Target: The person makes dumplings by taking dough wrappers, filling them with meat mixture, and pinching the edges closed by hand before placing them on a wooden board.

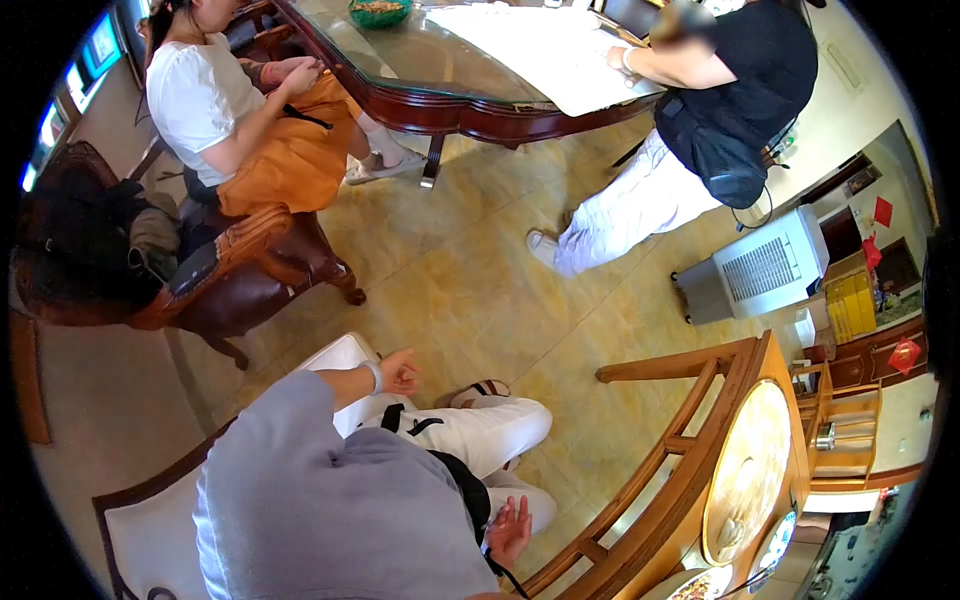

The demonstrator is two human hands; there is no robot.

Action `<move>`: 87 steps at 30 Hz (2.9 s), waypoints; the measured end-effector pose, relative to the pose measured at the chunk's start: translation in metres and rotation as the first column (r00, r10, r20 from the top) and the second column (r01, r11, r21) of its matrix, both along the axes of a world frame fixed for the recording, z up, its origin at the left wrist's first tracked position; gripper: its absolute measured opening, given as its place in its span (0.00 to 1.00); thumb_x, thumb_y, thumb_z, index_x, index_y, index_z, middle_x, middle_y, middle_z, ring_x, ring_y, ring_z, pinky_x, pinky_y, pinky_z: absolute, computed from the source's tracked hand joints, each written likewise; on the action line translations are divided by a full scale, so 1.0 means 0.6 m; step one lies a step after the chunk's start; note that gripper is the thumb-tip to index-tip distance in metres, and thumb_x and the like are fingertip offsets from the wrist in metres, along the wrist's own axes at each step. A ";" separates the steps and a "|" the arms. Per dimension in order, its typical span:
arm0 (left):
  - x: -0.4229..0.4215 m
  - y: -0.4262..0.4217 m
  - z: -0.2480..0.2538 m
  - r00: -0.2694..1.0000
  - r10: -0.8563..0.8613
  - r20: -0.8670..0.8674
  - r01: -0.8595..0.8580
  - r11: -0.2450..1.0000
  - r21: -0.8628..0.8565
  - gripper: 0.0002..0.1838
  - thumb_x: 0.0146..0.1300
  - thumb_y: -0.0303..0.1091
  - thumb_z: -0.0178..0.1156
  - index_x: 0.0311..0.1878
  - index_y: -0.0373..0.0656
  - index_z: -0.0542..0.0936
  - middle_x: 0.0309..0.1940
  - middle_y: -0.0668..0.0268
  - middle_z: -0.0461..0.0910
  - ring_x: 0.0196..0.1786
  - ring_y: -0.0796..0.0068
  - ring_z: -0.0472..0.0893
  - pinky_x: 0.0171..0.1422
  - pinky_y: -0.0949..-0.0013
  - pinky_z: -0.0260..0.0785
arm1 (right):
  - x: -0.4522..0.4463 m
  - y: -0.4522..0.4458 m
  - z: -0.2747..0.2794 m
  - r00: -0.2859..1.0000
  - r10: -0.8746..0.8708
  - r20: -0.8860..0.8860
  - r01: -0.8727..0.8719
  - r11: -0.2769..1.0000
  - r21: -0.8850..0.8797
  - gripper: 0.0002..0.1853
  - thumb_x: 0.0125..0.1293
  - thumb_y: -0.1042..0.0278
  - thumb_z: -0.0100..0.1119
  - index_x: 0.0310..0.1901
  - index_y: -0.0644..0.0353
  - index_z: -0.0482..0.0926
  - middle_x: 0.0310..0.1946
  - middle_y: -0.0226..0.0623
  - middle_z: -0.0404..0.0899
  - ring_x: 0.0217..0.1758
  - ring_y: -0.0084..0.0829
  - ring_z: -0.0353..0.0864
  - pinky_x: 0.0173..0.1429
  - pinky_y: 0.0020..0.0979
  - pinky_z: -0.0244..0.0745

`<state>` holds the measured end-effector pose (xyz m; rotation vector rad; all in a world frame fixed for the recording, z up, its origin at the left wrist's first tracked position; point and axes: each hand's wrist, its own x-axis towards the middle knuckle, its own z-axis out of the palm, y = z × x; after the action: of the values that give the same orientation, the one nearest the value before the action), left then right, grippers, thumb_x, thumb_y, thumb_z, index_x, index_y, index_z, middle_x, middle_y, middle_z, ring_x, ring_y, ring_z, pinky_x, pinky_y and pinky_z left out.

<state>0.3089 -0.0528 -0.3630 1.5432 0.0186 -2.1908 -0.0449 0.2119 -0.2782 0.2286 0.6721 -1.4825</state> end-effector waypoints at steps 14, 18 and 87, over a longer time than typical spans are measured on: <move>-0.181 -0.100 0.366 0.423 -0.752 -0.505 0.261 0.635 -0.727 0.42 0.62 0.64 0.41 0.70 0.45 0.48 0.69 0.55 0.52 0.71 0.63 0.52 0.66 0.49 0.55 | 0.000 -0.002 -0.013 0.987 -0.143 -0.069 0.152 0.977 0.153 0.22 0.69 0.55 0.41 0.61 0.52 0.64 0.52 0.48 0.72 0.47 0.37 0.77 0.42 0.36 0.79; -0.228 -0.113 0.502 0.187 -0.896 -0.404 -0.044 0.403 -0.914 0.52 0.52 0.74 0.43 0.71 0.46 0.45 0.70 0.56 0.49 0.72 0.62 0.49 0.66 0.51 0.55 | 0.008 -0.001 0.005 1.000 -0.019 0.010 0.020 0.988 -0.152 0.22 0.68 0.58 0.44 0.60 0.60 0.63 0.51 0.50 0.72 0.52 0.37 0.73 0.50 0.31 0.76; -0.326 -0.345 0.433 0.504 -0.824 -0.258 0.148 0.377 -0.914 0.43 0.58 0.67 0.40 0.69 0.47 0.49 0.70 0.54 0.48 0.72 0.56 0.45 0.67 0.36 0.44 | 0.020 0.004 0.026 0.994 -0.084 -0.069 0.089 0.993 0.081 0.22 0.69 0.54 0.41 0.62 0.50 0.63 0.56 0.43 0.70 0.49 0.34 0.76 0.39 0.30 0.78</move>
<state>0.1135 -0.2598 -0.1031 0.0450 -1.2938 -2.5082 -0.0326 0.2141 -0.2624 0.2773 0.7864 -1.5516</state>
